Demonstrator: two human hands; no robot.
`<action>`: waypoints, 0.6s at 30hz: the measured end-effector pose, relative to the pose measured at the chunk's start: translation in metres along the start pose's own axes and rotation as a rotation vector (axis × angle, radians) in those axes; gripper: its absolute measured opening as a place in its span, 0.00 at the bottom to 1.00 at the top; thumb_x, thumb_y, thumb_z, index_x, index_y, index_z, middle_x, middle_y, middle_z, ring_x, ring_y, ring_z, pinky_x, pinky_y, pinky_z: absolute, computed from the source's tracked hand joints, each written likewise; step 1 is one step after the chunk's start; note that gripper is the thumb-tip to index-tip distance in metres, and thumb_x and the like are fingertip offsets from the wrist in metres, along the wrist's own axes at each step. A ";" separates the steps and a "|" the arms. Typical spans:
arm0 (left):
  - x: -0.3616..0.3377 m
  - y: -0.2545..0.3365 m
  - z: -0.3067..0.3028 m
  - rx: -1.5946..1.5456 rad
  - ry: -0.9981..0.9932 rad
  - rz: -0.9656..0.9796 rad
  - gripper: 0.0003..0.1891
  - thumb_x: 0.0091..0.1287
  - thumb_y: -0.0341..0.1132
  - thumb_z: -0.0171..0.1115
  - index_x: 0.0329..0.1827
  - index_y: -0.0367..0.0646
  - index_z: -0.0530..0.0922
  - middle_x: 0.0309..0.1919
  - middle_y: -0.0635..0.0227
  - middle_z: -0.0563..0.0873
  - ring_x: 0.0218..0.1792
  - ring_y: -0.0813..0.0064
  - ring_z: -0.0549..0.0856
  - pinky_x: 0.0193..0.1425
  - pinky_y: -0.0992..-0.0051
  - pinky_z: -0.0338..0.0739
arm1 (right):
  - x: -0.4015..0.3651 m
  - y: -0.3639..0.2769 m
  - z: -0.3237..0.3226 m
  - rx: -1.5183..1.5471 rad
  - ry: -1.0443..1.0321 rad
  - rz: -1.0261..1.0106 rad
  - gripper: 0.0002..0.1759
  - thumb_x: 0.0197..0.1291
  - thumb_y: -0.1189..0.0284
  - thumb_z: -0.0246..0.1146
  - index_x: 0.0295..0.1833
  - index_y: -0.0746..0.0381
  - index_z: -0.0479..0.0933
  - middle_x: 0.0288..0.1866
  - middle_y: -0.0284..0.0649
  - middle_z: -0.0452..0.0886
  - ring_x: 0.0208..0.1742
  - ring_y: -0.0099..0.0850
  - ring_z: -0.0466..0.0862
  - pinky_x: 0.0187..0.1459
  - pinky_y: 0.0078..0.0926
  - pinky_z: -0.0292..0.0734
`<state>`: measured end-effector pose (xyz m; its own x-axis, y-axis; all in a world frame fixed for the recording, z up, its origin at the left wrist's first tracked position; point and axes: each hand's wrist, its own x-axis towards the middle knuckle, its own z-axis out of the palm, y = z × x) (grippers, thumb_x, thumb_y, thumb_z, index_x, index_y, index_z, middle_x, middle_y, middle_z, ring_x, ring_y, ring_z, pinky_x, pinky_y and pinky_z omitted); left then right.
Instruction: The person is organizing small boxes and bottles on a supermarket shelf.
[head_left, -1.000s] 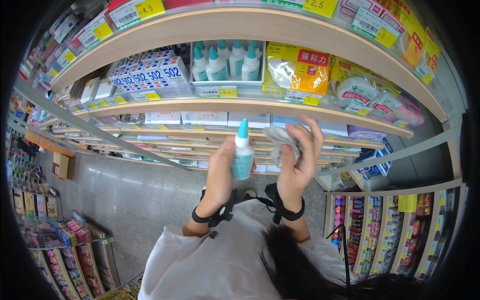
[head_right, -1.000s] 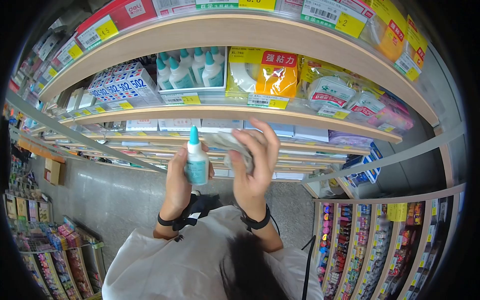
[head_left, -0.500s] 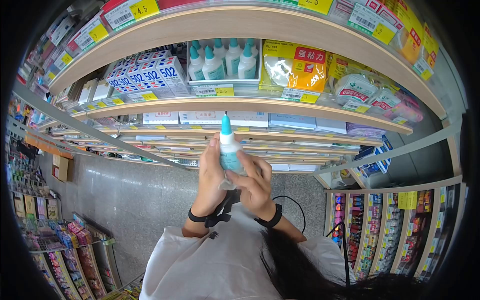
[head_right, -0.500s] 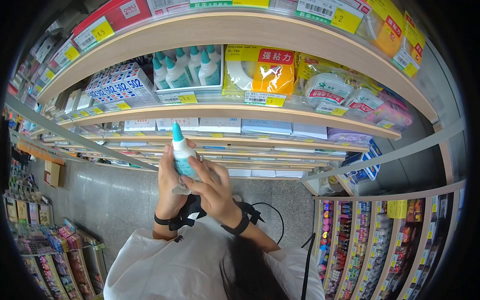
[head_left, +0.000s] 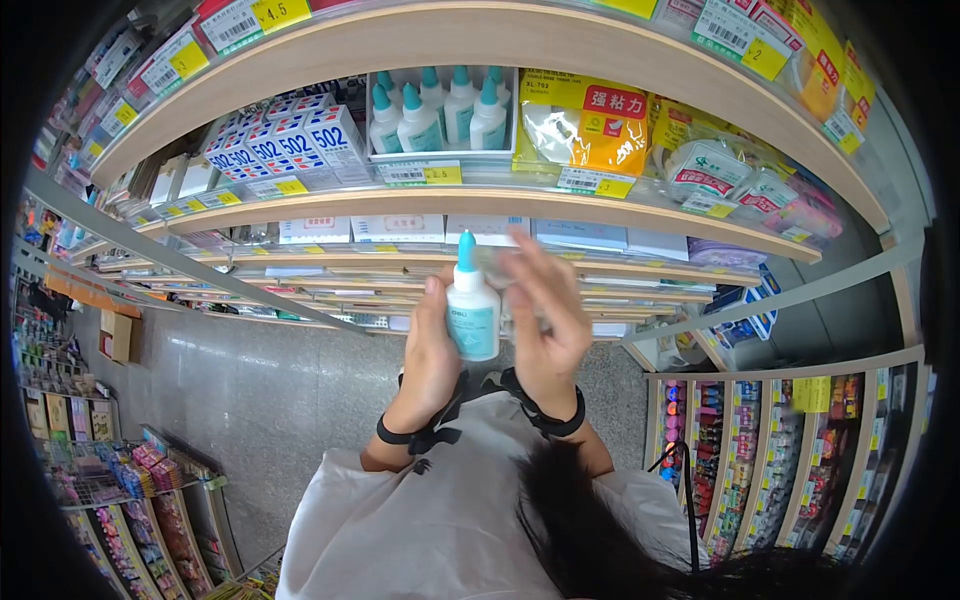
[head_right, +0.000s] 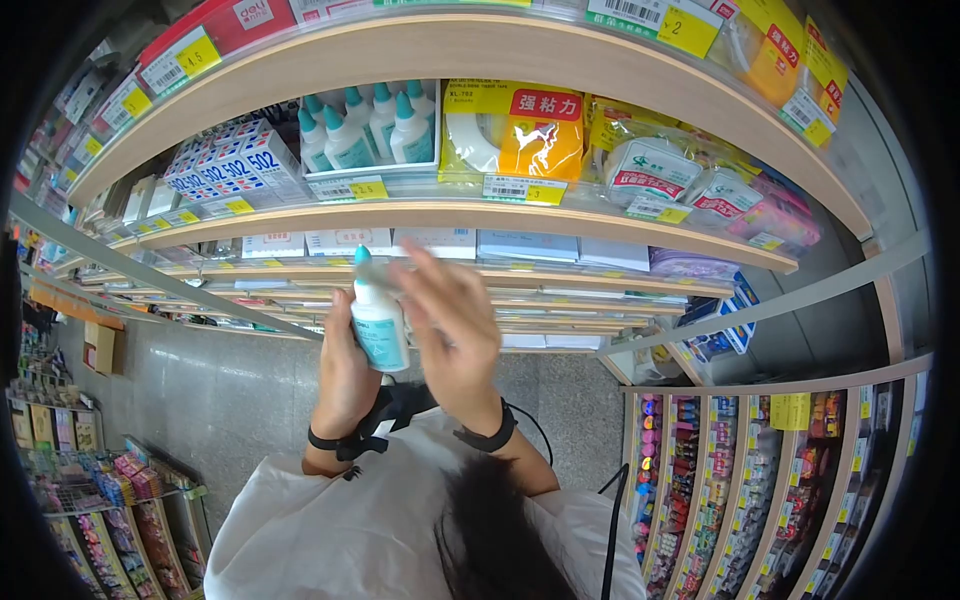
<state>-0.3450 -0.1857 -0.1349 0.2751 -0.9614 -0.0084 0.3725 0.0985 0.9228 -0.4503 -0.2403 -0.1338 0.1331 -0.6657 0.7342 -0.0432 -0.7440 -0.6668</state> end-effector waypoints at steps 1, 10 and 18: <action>-0.001 -0.003 0.001 0.005 0.091 0.004 0.25 0.76 0.51 0.32 0.47 0.38 0.73 0.33 0.65 0.80 0.36 0.75 0.79 0.43 0.76 0.73 | -0.002 -0.001 0.002 0.002 0.001 -0.002 0.19 0.54 0.83 0.62 0.53 0.64 0.79 0.57 0.46 0.80 0.52 0.39 0.78 0.53 0.31 0.71; 0.008 -0.011 -0.015 -0.062 0.199 0.060 0.24 0.75 0.51 0.37 0.50 0.38 0.71 0.33 0.67 0.79 0.34 0.79 0.78 0.40 0.78 0.73 | -0.042 0.012 0.011 0.009 -0.214 -0.059 0.21 0.49 0.82 0.64 0.51 0.59 0.82 0.55 0.38 0.81 0.55 0.42 0.78 0.53 0.34 0.75; 0.015 -0.001 -0.018 0.059 0.077 0.142 0.17 0.74 0.47 0.44 0.50 0.41 0.69 0.25 0.66 0.76 0.23 0.79 0.76 0.26 0.82 0.70 | -0.043 0.017 -0.002 0.321 -0.264 0.055 0.10 0.60 0.79 0.59 0.46 0.63 0.82 0.51 0.39 0.83 0.49 0.39 0.80 0.49 0.30 0.76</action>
<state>-0.3254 -0.1957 -0.1432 0.3889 -0.9162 0.0964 0.2730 0.2145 0.9378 -0.4591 -0.2247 -0.1768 0.3906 -0.6356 0.6660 0.2474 -0.6243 -0.7409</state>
